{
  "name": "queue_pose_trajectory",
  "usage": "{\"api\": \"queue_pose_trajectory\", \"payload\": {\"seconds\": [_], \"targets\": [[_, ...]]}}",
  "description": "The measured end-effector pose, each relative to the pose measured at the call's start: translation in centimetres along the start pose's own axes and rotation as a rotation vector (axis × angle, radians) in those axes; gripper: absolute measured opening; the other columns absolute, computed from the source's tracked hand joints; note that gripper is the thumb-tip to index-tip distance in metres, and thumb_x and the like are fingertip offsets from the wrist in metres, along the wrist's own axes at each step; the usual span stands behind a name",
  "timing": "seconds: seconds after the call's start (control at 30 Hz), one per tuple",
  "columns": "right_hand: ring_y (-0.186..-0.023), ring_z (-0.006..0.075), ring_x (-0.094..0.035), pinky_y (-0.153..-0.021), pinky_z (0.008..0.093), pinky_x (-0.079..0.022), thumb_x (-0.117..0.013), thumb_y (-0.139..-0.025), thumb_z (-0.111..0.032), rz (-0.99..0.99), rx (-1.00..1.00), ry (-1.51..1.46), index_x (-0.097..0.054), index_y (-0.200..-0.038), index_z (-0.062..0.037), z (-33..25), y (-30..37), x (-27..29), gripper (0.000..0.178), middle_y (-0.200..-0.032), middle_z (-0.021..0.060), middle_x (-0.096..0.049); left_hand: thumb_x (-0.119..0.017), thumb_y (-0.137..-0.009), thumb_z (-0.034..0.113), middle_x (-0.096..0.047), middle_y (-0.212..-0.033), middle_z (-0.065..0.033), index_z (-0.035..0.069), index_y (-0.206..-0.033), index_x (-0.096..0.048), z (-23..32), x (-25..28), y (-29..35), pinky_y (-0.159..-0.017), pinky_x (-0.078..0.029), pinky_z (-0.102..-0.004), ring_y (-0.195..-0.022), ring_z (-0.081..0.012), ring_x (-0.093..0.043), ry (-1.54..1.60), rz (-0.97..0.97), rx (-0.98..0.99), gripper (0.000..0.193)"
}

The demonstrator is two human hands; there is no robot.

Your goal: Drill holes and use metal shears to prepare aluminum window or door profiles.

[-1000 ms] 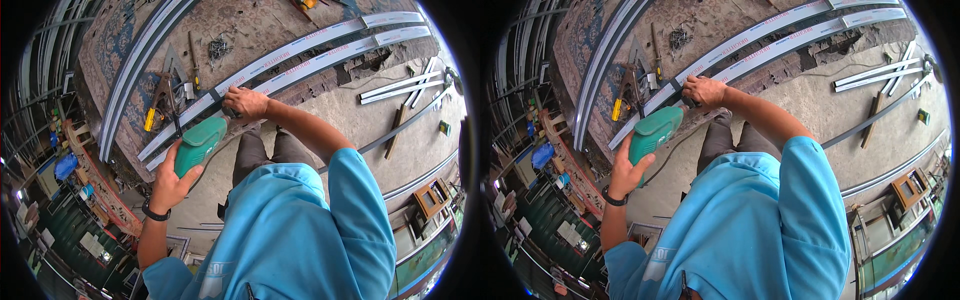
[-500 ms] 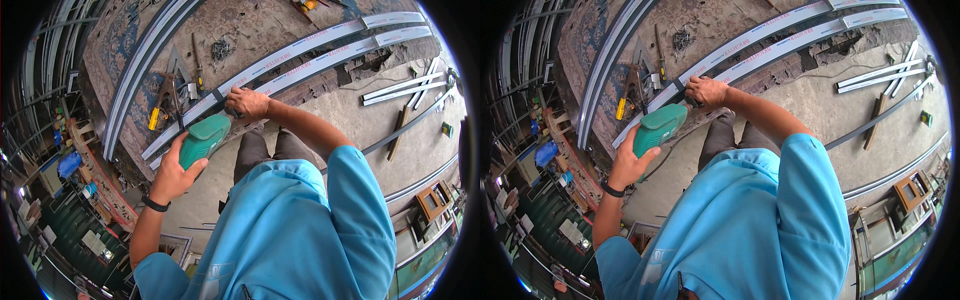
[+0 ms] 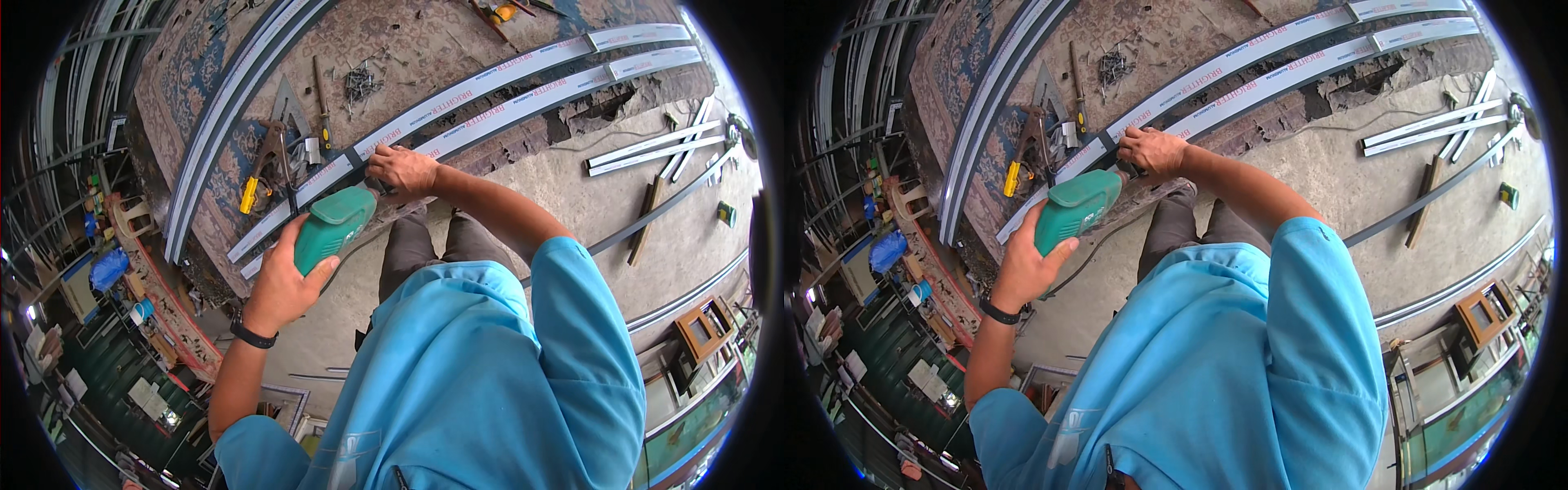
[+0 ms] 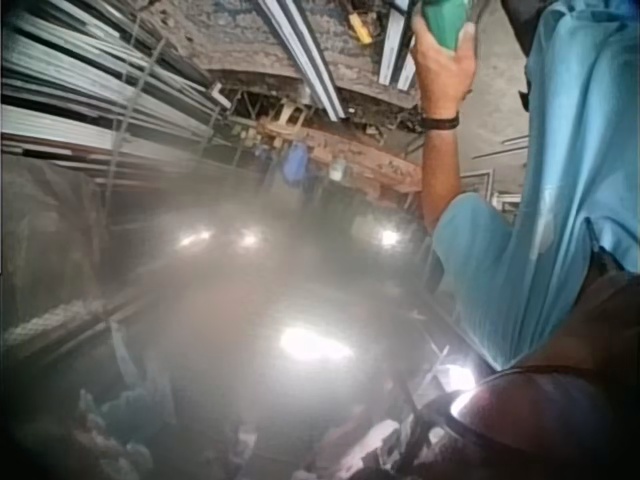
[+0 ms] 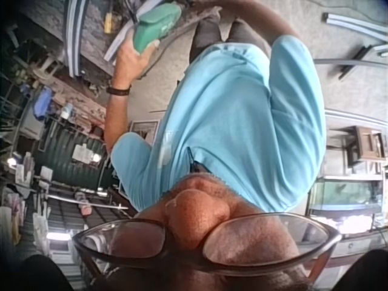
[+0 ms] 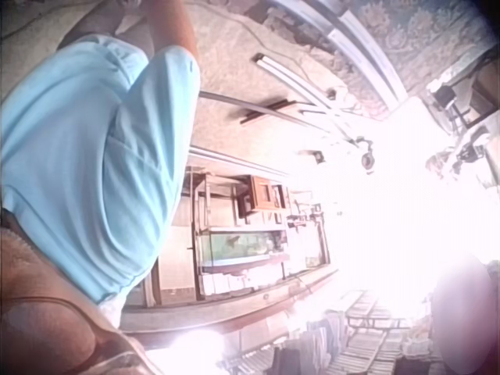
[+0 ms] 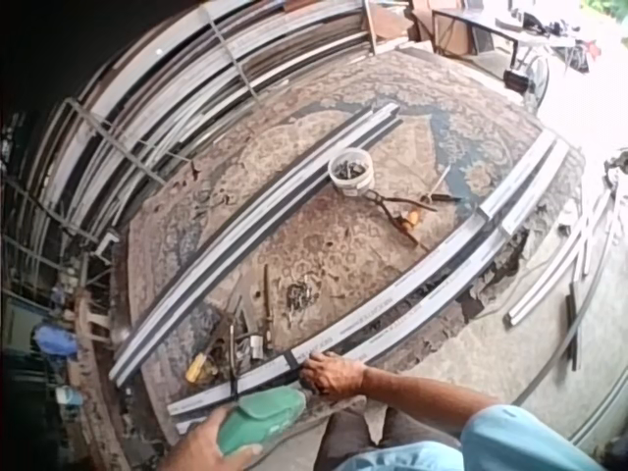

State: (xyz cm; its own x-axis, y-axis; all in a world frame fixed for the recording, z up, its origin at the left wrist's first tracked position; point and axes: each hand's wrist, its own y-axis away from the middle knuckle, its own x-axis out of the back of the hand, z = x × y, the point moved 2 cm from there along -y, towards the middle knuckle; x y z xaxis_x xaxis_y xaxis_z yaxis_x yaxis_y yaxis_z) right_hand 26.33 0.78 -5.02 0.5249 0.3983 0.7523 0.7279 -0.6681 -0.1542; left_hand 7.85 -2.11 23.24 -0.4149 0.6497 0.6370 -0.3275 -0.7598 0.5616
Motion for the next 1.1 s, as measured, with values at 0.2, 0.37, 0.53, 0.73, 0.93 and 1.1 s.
{"api": "queue_pose_trajectory", "payload": {"seconds": [0.2, 0.37, 0.53, 0.73, 0.93, 1.1], "targets": [[-0.123, 0.0288, -0.050, -0.101, 0.0431, -0.048, -0.082, -0.072, -0.038, 0.020, -0.007, -0.013, -0.064, -0.123, -0.0058, -0.2, 0.0, 0.1, 0.063, -0.121, 0.0091, -0.056, -0.078, -0.090, 0.024, -0.067, -0.119, -0.0305, -0.001, -0.144, -0.045, 0.0, -0.2, 0.1, -0.092, -0.055, -0.0478, -0.112, -0.0477, -0.067, -0.037, 0.014, -0.030, 0.069], [-0.121, 0.0288, -0.051, -0.098, 0.0431, -0.050, -0.081, -0.072, -0.037, 0.003, -0.015, -0.034, -0.064, -0.123, -0.0050, -0.1, 0.0, 0.2, 0.063, -0.121, 0.0095, -0.057, -0.076, -0.091, 0.020, -0.065, -0.130, -0.0268, -0.004, -0.147, -0.044, 0.5, -0.4, 0.7, -0.102, -0.050, -0.0418, -0.121, -0.0378, -0.065, -0.036, -0.021, 0.052, 0.069], [-0.120, 0.0289, -0.052, -0.095, 0.0435, -0.051, -0.081, -0.072, -0.036, 0.031, 0.017, -0.043, -0.064, -0.123, -0.0035, 0.1, 0.0, 0.1, 0.063, -0.119, 0.0098, -0.058, -0.076, -0.090, 0.020, -0.066, -0.128, -0.0277, -0.003, -0.148, -0.043, 0.0, -0.3, 0.8, -0.101, -0.051, -0.0430, -0.121, -0.0401, -0.066, 0.031, -0.016, 0.042, 0.070], [-0.118, 0.0289, -0.052, -0.094, 0.0423, -0.052, -0.081, -0.073, -0.038, 0.009, 0.020, -0.022, -0.064, -0.123, -0.0022, 0.2, 0.0, 0.3, 0.063, -0.118, 0.0101, -0.058, -0.077, -0.090, 0.024, -0.070, -0.114, -0.0301, -0.001, -0.145, -0.044, -0.8, -0.6, 0.8, -0.088, -0.057, -0.0475, -0.108, -0.0480, -0.068, -0.002, 0.032, -0.043, 0.069], [-0.118, 0.0293, -0.053, -0.093, 0.0422, -0.052, -0.081, -0.075, -0.039, 0.020, 0.037, 0.004, -0.064, -0.121, -0.0018, 0.0, 0.1, 0.7, 0.062, -0.117, 0.0105, -0.057, -0.077, -0.089, 0.025, -0.070, -0.113, -0.0309, 0.000, -0.145, -0.044, -1.4, -1.1, 1.0, -0.088, -0.056, -0.0493, -0.108, -0.0482, -0.068, 0.049, 0.055, -0.067, 0.069], [-0.117, 0.0295, -0.053, -0.094, 0.0422, -0.052, -0.080, -0.075, -0.042, 0.009, 0.024, -0.006, -0.065, -0.118, -0.0050, -0.6, 0.1, -0.1, 0.058, -0.117, 0.0103, -0.057, -0.076, -0.090, 0.021, -0.068, -0.121, -0.0266, -0.003, -0.145, -0.047, -0.9, -2.0, 0.1, -0.096, -0.053, -0.0430, -0.114, -0.0378, -0.069, -0.027, 0.003, 0.028, 0.067]]}}
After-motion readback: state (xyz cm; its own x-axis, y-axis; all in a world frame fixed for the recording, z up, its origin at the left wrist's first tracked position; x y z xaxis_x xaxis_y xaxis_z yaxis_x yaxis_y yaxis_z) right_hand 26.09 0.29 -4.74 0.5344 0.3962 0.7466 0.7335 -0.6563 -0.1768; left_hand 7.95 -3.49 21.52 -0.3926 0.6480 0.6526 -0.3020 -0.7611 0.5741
